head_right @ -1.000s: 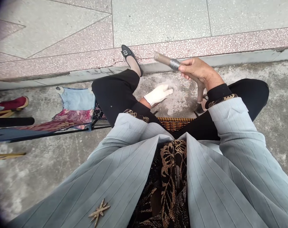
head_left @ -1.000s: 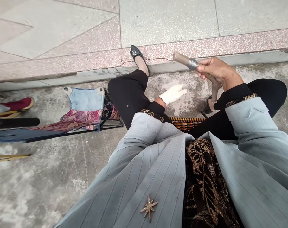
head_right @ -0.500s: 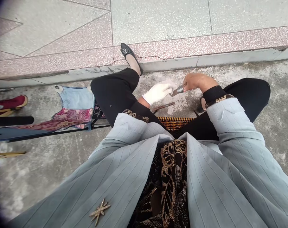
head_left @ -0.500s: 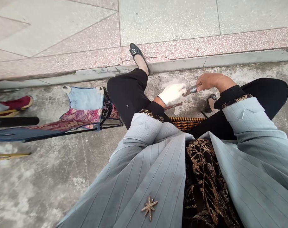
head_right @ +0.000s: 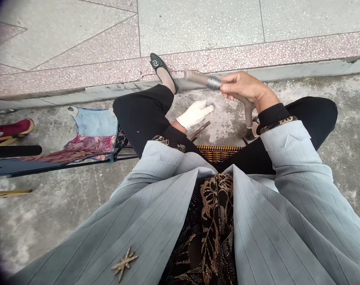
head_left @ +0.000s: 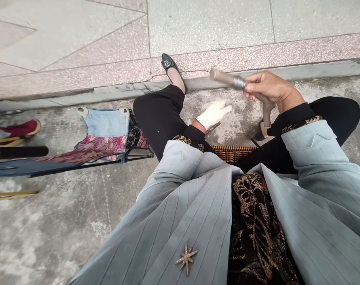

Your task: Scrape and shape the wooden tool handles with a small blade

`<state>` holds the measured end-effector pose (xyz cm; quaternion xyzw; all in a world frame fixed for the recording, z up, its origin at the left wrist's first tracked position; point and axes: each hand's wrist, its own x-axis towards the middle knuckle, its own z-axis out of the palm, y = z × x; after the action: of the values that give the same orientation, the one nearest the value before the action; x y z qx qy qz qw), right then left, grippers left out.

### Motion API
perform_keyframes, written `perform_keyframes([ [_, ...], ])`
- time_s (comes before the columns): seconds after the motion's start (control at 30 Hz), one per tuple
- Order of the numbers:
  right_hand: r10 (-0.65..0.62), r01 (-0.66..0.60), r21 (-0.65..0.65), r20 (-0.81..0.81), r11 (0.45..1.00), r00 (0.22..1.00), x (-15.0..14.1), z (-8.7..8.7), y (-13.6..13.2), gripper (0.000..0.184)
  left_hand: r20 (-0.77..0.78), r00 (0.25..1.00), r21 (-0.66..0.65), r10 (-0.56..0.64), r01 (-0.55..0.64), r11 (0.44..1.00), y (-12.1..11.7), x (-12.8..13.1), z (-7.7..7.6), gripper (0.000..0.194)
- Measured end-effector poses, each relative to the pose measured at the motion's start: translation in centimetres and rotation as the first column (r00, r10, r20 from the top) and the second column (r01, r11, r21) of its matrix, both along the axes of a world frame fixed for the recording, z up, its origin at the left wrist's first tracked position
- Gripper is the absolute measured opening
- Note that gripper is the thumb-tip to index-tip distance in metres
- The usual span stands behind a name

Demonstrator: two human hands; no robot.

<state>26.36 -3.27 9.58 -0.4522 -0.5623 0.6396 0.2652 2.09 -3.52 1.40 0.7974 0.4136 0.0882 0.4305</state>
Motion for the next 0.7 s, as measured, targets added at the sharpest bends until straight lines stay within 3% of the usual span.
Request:
perform_keyframes([
  [0.07,-0.178,0.179,0.020,-0.026,0.984,0.984,0.0,-0.3,0.2,0.044,-0.028,0.998,-0.008,-0.064,0.064,0.998,-0.3,0.1,0.3,0.029],
  [0.13,-0.284,0.283,0.027,0.048,0.959,0.958,0.0,-0.8,0.5,0.044,-0.095,0.986,0.024,-0.139,0.142,0.990,-0.7,0.3,0.8,0.029],
  [0.23,-0.363,0.349,0.105,0.339,0.931,0.868,0.0,-1.9,1.0,0.040,-0.199,0.958,0.119,-0.206,0.233,0.965,-1.2,0.6,1.3,0.035],
  [0.3,-0.338,0.279,0.191,0.582,0.941,0.740,-0.2,-2.7,1.2,0.039,-0.281,0.938,0.184,-0.204,0.262,0.947,-1.5,0.6,1.4,0.040],
  [0.4,-0.178,0.003,0.203,0.850,0.979,0.495,-0.6,-3.4,1.4,0.034,-0.387,0.903,0.243,-0.188,0.297,0.923,-1.7,0.5,1.3,0.043],
  [0.5,0.041,-0.203,0.021,0.953,0.979,0.300,-0.8,-3.6,1.3,0.025,-0.413,0.897,0.262,-0.158,0.283,0.923,-1.5,0.3,1.4,0.043],
  [0.57,0.221,-0.285,-0.140,0.936,0.948,0.274,-0.8,-3.6,1.2,0.021,-0.398,0.910,0.268,-0.112,0.232,0.935,-1.1,0.0,1.6,0.043],
  [0.7,0.536,-0.453,-0.358,0.763,0.816,0.363,-0.7,-2.9,0.6,0.027,-0.317,0.948,0.233,-0.017,0.095,0.968,-0.1,-0.6,1.5,0.041],
])
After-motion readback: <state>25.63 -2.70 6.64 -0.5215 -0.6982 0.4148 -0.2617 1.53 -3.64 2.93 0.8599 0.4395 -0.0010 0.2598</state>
